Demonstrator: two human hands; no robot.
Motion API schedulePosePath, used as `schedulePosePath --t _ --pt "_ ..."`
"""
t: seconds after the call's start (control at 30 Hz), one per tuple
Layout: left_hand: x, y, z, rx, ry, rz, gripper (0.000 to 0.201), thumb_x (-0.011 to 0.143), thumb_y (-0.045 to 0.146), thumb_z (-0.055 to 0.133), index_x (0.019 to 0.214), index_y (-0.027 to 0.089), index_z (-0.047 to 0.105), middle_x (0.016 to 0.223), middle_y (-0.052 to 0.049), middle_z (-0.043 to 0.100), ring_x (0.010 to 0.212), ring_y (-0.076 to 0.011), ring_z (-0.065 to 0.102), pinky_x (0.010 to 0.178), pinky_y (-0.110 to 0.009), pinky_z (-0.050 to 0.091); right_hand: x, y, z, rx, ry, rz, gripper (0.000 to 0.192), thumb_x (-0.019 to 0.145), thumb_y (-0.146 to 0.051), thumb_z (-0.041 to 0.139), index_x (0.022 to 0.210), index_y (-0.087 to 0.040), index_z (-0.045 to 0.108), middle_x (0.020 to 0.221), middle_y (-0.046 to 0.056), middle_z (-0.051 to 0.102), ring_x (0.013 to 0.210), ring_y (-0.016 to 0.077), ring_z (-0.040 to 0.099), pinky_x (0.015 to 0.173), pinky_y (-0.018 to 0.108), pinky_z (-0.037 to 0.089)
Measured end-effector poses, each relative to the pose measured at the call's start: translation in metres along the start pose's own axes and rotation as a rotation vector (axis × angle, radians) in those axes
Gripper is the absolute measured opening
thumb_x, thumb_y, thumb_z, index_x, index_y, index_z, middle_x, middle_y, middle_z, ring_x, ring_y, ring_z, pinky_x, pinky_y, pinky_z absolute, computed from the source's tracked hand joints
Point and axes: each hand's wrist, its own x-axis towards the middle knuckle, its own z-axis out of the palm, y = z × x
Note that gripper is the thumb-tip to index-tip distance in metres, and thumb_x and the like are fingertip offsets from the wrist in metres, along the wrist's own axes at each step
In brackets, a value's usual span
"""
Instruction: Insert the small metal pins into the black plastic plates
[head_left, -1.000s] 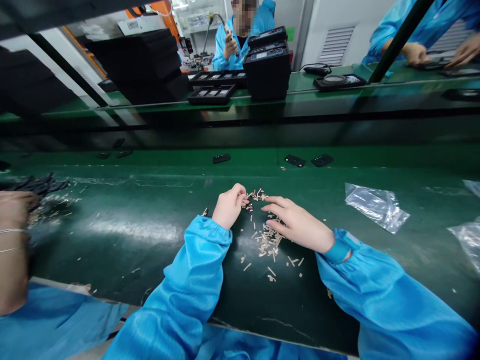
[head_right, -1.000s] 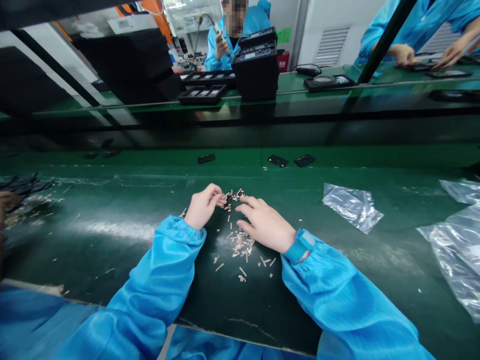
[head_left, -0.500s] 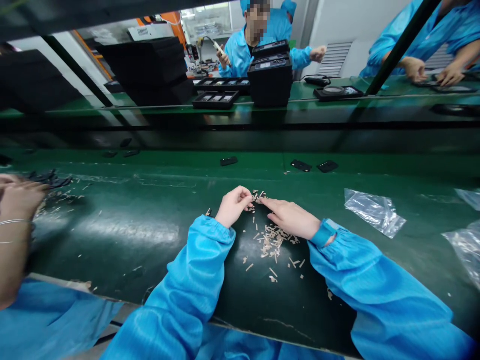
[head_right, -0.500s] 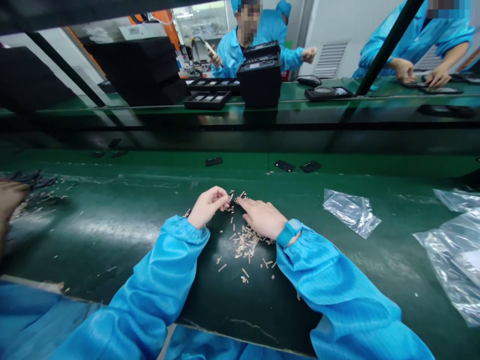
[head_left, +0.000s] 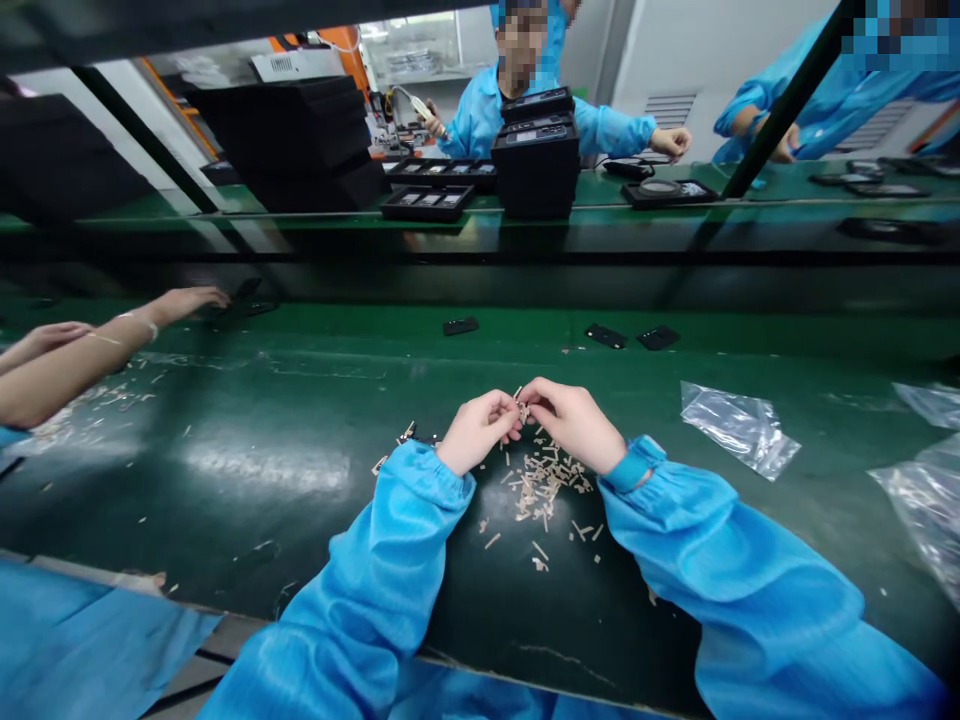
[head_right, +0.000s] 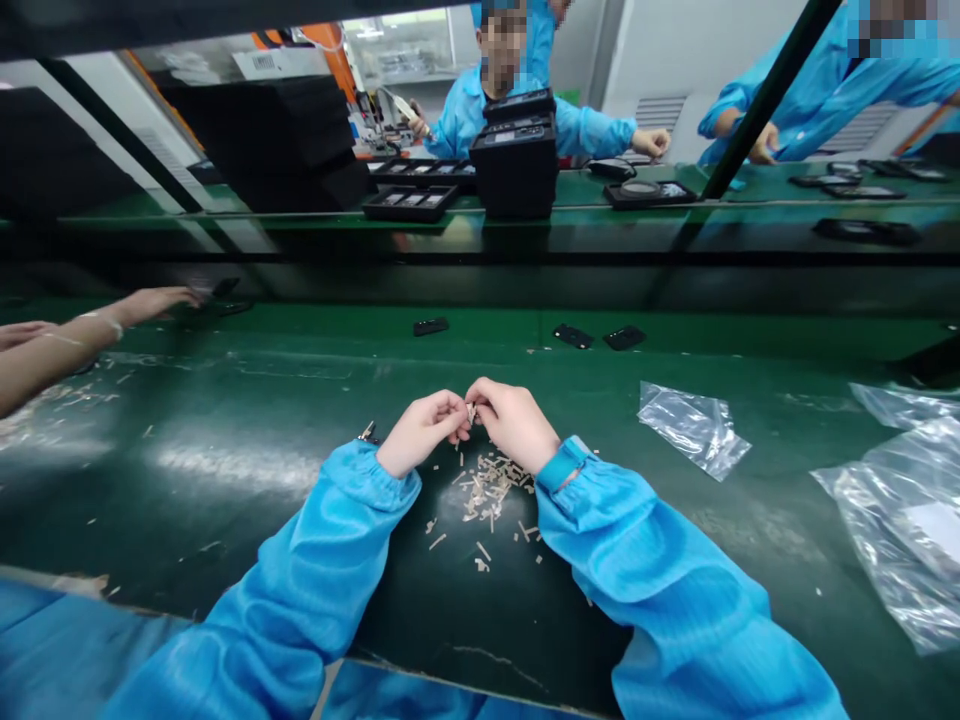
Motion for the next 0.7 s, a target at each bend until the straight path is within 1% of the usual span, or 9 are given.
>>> schedulePosePath --t 0.03,0.1,0.2,0.3,0.4,0.47,0.53,0.63,0.7 --pt "0.001 -0.001 -0.002 0.008 0.023 -0.002 0.004 0.074 0.014 0.054 0.072 0.013 0.051 0.061 0.002 0.058 0.054 -0.0075 0.059 0.047 -0.016 0.044 0.003 0.001 0.000 0.003 0.015 0.014 0.022 0.078 -0.004 0.048 0.087 -0.018 0.061 0.073 -0.002 0.067 0.069 0.0118 0.063 0.068 0.024 0.049" --pt "0.004 -0.004 -0.008 0.020 0.081 -0.008 0.004 0.073 0.012 0.054 0.071 0.013 0.051 0.061 0.002 0.058 0.053 -0.0071 0.058 0.047 -0.015 0.043 0.008 0.002 0.000 0.007 0.030 0.032 0.021 0.077 -0.003 0.049 0.084 -0.018 0.062 0.071 -0.001 0.067 0.068 0.0127 0.063 0.068 0.026 0.049" --pt "0.008 -0.008 -0.015 0.021 0.145 -0.022 0.005 0.074 0.011 0.052 0.070 0.012 0.049 0.059 0.002 0.058 0.051 -0.0066 0.058 0.045 -0.014 0.042 0.011 0.003 -0.001 0.010 0.023 0.031 0.021 0.078 -0.007 0.050 0.085 -0.019 0.065 0.084 0.002 0.070 0.081 0.0156 0.065 0.078 0.030 0.049" --pt "0.008 -0.010 -0.016 -0.001 0.153 -0.032 0.005 0.075 0.011 0.051 0.071 0.012 0.049 0.059 0.001 0.058 0.050 -0.0066 0.058 0.045 -0.015 0.042 0.009 0.001 -0.003 0.013 0.016 0.022 0.020 0.079 -0.010 0.051 0.085 -0.020 0.067 0.098 0.004 0.068 0.094 0.0183 0.062 0.087 0.035 0.046" --pt "0.006 -0.008 -0.011 -0.035 0.123 -0.036 0.005 0.076 0.011 0.050 0.072 0.012 0.048 0.058 0.001 0.058 0.050 -0.0069 0.058 0.044 -0.015 0.042 0.005 -0.003 -0.003 0.036 0.028 0.035 0.017 0.079 -0.012 0.051 0.088 -0.018 0.064 0.098 0.007 0.067 0.090 0.0182 0.063 0.079 0.034 0.050" --pt "0.003 -0.004 -0.007 -0.058 0.086 -0.038 0.005 0.077 0.013 0.050 0.072 0.012 0.048 0.059 0.001 0.058 0.050 -0.0071 0.058 0.043 -0.015 0.041 0.004 -0.005 -0.001 0.071 0.032 0.041 0.021 0.078 -0.011 0.052 0.097 -0.017 0.060 0.099 0.007 0.066 0.087 0.0162 0.063 0.071 0.029 0.052" --pt "0.001 -0.001 -0.004 -0.073 0.049 -0.040 0.005 0.077 0.014 0.050 0.073 0.012 0.048 0.059 0.001 0.058 0.049 -0.0071 0.057 0.043 -0.015 0.040 0.004 -0.006 0.002 0.116 0.016 0.034 0.028 0.077 -0.009 0.052 0.103 -0.017 0.055 0.097 0.006 0.066 0.086 0.0129 0.063 0.069 0.024 0.052" --pt "0.001 0.001 -0.003 -0.074 0.034 -0.042 0.005 0.077 0.014 0.051 0.073 0.012 0.048 0.058 0.001 0.058 0.049 -0.0070 0.057 0.043 -0.015 0.040 0.006 -0.007 0.005 0.150 0.004 0.024 0.022 0.075 -0.006 0.053 0.093 -0.017 0.056 0.082 0.000 0.067 0.074 0.0097 0.063 0.066 0.021 0.051" --pt "0.002 0.000 -0.005 -0.065 0.052 -0.040 0.005 0.077 0.013 0.051 0.073 0.012 0.049 0.058 0.002 0.058 0.049 -0.0069 0.057 0.043 -0.015 0.040 0.008 -0.005 0.005 0.138 0.028 0.029 0.017 0.074 -0.006 0.053 0.086 -0.018 0.057 0.075 -0.001 0.065 0.069 0.0099 0.062 0.064 0.022 0.050"
